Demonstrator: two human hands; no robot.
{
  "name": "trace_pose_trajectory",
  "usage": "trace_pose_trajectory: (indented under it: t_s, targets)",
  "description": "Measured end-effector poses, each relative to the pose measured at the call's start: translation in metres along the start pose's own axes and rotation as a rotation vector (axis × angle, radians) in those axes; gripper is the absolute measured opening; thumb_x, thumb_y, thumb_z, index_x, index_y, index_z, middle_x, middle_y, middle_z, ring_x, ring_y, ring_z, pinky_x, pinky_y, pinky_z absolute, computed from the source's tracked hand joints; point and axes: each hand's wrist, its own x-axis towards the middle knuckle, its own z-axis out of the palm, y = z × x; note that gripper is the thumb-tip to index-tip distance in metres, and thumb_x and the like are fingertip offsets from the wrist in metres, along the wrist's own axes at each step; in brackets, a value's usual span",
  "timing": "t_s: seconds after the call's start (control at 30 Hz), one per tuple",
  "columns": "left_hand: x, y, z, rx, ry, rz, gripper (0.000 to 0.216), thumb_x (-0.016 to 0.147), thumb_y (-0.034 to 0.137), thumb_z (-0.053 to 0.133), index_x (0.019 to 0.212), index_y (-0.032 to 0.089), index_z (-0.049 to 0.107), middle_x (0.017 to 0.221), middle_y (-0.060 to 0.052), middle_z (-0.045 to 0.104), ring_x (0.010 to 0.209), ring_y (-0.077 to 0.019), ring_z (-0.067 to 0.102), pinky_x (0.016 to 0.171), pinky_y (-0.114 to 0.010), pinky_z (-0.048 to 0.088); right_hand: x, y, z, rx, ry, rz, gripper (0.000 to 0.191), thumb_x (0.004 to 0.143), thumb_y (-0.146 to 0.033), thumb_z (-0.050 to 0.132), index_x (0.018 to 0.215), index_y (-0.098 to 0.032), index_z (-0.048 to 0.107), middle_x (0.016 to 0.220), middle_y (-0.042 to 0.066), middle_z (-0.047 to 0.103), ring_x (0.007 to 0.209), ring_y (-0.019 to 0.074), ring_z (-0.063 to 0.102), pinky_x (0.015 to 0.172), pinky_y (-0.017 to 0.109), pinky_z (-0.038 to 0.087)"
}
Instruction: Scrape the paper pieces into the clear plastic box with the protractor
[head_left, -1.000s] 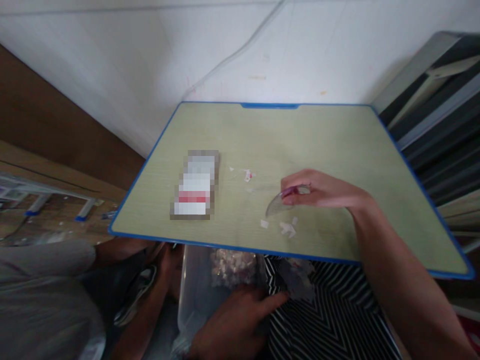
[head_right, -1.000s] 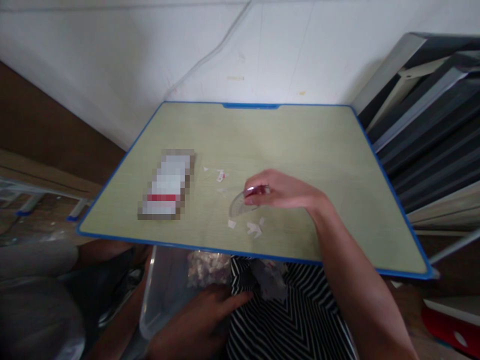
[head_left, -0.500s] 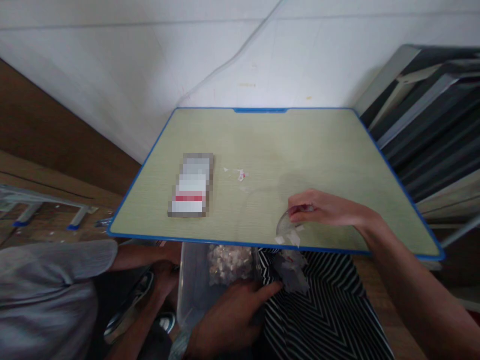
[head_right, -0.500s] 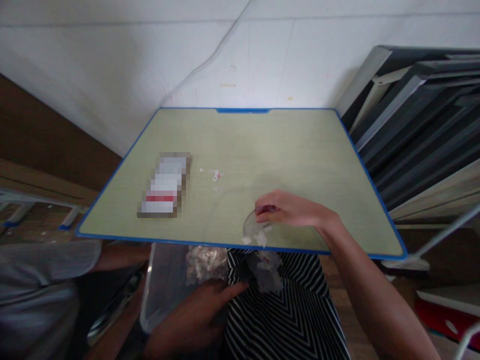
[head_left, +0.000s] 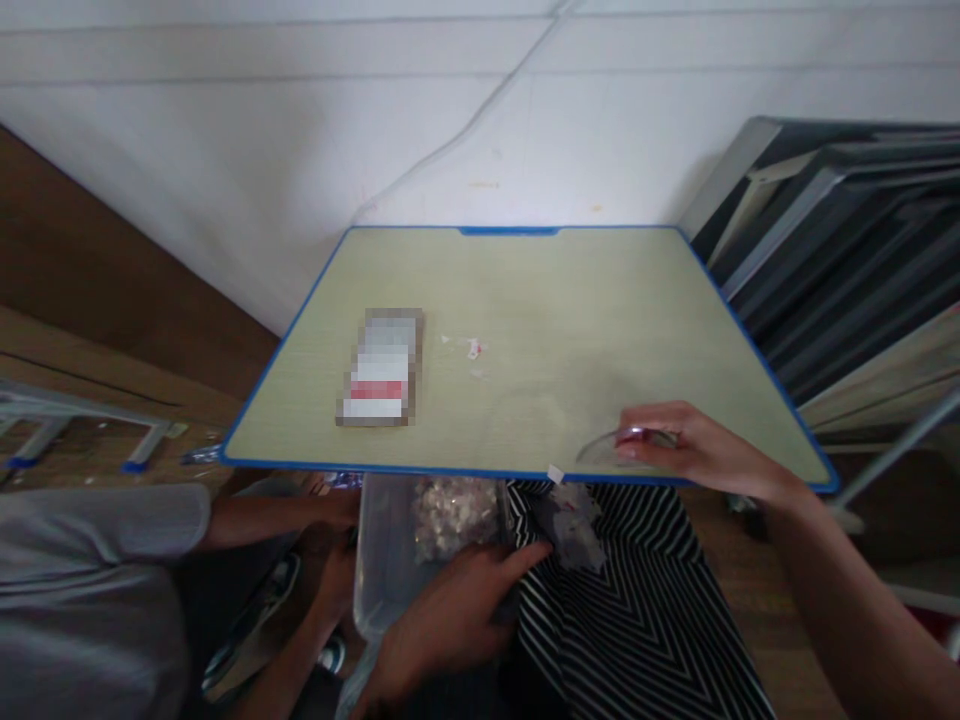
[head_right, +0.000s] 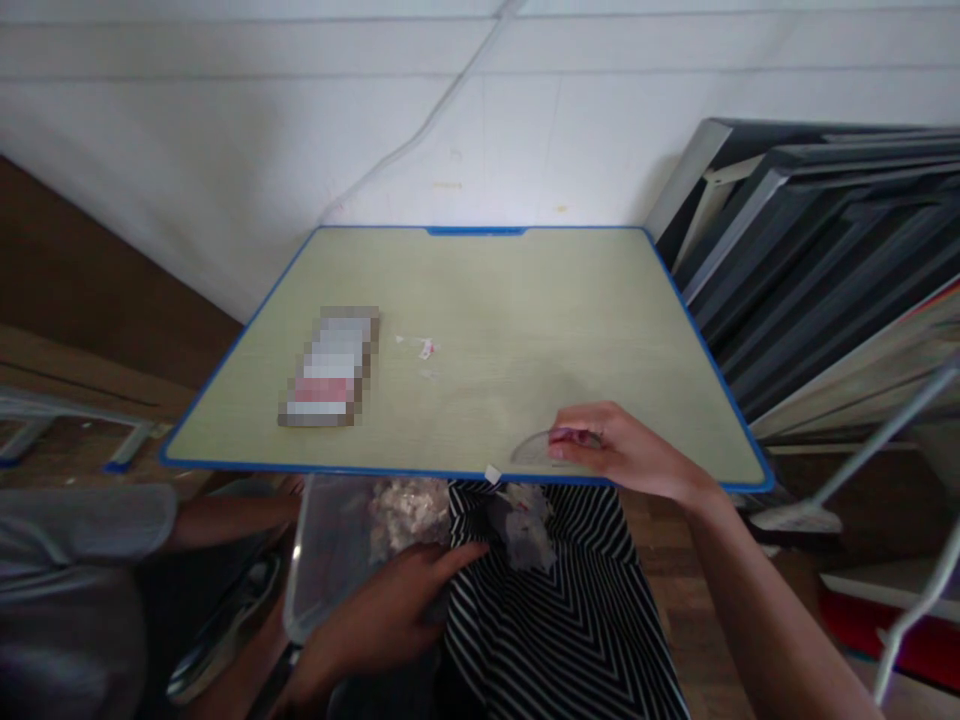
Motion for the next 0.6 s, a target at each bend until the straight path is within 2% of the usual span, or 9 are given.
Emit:
trace_pose_trajectory:
  t_s: [0.07, 0.17, 0.27, 0.33, 0.4, 0.47, 0.6]
  targets:
    - [0.0, 0.0, 0.0, 0.004, 0.002, 0.003, 0.071, 0.076, 0.007, 0.054, 0.142, 0.028, 0.037, 0.118, -0.006, 0.058, 0.104, -0.024, 0.054, 0.089, -0.036, 0.042, 0.01, -0.003, 0.005, -0.015, 0.049, -0.041, 0.029, 0.089, -0.037, 0.051, 0.066, -0.019, 0.054, 0.064, 0.001, 0.055, 0.061, 0.0136, 0.051, 0.057, 0.027, 0.037]
    - [0.0, 0.0, 0.0, 0.021, 0.001, -0.002, 0.073, 0.076, 0.007, 0.055, 0.143, 0.029, 0.036, 0.12, -0.005, 0.058, 0.106, -0.0239, 0.054, 0.09, -0.035, 0.042, 0.024, -0.008, 0.011, -0.036, 0.03, -0.13, 0.027, 0.091, -0.033, 0.049, 0.069, -0.018, 0.057, 0.068, 0.002, 0.057, 0.067, 0.0141, 0.053, 0.062, 0.028, 0.039]
    - [0.0, 0.0, 0.0, 0.048, -0.008, -0.017, 0.074, 0.078, 0.008, 0.055, 0.144, 0.032, 0.032, 0.122, -0.005, 0.056, 0.108, -0.0235, 0.053, 0.092, -0.035, 0.041, 0.028, -0.011, 0.009, -0.023, -0.097, -0.182, 0.029, 0.092, -0.034, 0.049, 0.07, -0.017, 0.058, 0.07, 0.002, 0.057, 0.068, 0.0135, 0.054, 0.065, 0.027, 0.04]
    - [0.0, 0.001, 0.0, 0.059, -0.014, -0.032, 0.075, 0.078, 0.008, 0.056, 0.145, 0.031, 0.032, 0.122, -0.005, 0.056, 0.108, -0.0239, 0.053, 0.091, -0.035, 0.041, 0.026, -0.011, 0.002, -0.001, -0.234, -0.177, 0.031, 0.092, -0.036, 0.049, 0.069, -0.017, 0.058, 0.068, 0.001, 0.058, 0.067, 0.0128, 0.054, 0.062, 0.026, 0.04]
    - [0.0, 0.001, 0.0, 0.057, -0.016, -0.035, 0.076, 0.076, 0.007, 0.057, 0.144, 0.029, 0.033, 0.121, -0.006, 0.056, 0.107, -0.0242, 0.053, 0.09, -0.035, 0.042, 0.027, -0.009, -0.006, -0.002, -0.293, -0.149, 0.031, 0.091, -0.037, 0.051, 0.068, -0.017, 0.058, 0.066, 0.001, 0.057, 0.064, 0.0123, 0.053, 0.06, 0.025, 0.039]
    - [0.0, 0.002, -0.001, 0.051, -0.016, -0.032, 0.076, 0.075, 0.007, 0.057, 0.143, 0.029, 0.033, 0.119, -0.006, 0.057, 0.105, -0.024, 0.054, 0.089, -0.035, 0.043, 0.034, -0.006, -0.011, -0.025, -0.204, -0.106, 0.03, 0.088, -0.038, 0.052, 0.067, -0.018, 0.057, 0.063, 0.0, 0.055, 0.06, 0.0119, 0.05, 0.057, 0.025, 0.037]
    - [0.0, 0.004, -0.001, 0.055, -0.029, -0.031, 0.073, 0.077, 0.009, 0.056, 0.142, 0.031, 0.034, 0.113, -0.005, 0.058, 0.101, -0.0247, 0.055, 0.087, -0.037, 0.044, 0.073, 0.001, -0.01, -0.126, 0.122, 0.014, 0.029, 0.082, -0.036, 0.05, 0.06, -0.018, 0.051, 0.057, -0.001, 0.05, 0.055, 0.0116, 0.044, 0.053, 0.026, 0.032]
